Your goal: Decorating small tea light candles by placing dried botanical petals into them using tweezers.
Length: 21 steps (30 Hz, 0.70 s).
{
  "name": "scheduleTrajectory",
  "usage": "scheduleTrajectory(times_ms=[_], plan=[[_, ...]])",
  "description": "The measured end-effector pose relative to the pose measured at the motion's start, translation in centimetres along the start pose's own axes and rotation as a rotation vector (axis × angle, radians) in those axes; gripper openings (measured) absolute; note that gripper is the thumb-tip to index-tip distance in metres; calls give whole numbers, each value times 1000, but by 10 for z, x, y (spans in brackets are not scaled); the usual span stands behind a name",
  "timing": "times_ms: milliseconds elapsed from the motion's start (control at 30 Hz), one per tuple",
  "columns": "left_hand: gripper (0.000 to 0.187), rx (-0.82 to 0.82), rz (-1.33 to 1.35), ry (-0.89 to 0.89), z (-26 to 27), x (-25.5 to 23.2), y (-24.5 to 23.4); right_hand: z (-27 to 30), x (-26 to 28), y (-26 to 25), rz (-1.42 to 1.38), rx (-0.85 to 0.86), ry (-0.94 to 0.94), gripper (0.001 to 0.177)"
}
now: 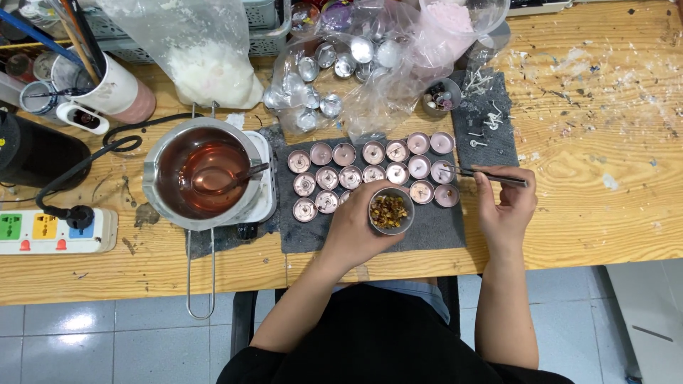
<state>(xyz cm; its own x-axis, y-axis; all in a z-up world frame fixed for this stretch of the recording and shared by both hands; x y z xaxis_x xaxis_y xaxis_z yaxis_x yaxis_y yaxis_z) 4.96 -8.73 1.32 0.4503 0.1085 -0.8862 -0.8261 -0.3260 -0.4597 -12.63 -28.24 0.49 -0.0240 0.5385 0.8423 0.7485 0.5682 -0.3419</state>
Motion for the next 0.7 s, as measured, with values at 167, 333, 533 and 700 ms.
scheduleTrajectory(times_ms=[167, 333, 533, 700], plan=[[83, 67, -138, 138, -24, -32, -2, 0, -5, -4, 7, -11, 2, 31], [78, 164, -106, 48, -66, -26, 8, 3, -5, -6, -59, -44, -22, 32], [85, 256, -85, -6, -92, -8, 34, 1, 1, -7, -42, -24, -12, 33], [80, 228, -219, 141, -95, -12, 43, 0, 6, -7, -79, -10, -46, 31]])
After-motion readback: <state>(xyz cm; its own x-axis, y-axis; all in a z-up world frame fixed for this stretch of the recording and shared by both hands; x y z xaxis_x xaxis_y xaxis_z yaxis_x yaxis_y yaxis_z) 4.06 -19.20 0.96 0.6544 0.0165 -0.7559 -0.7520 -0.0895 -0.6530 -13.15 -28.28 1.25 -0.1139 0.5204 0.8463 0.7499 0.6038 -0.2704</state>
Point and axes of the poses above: each hand's wrist, its own z-axis away from the middle knuckle, its own y-axis out of the palm, x = y × z, the point moved 10 cm from there along -z, towards the middle knuckle, and after that the axes turned 11 degrees about x, right-handed, at the moved point
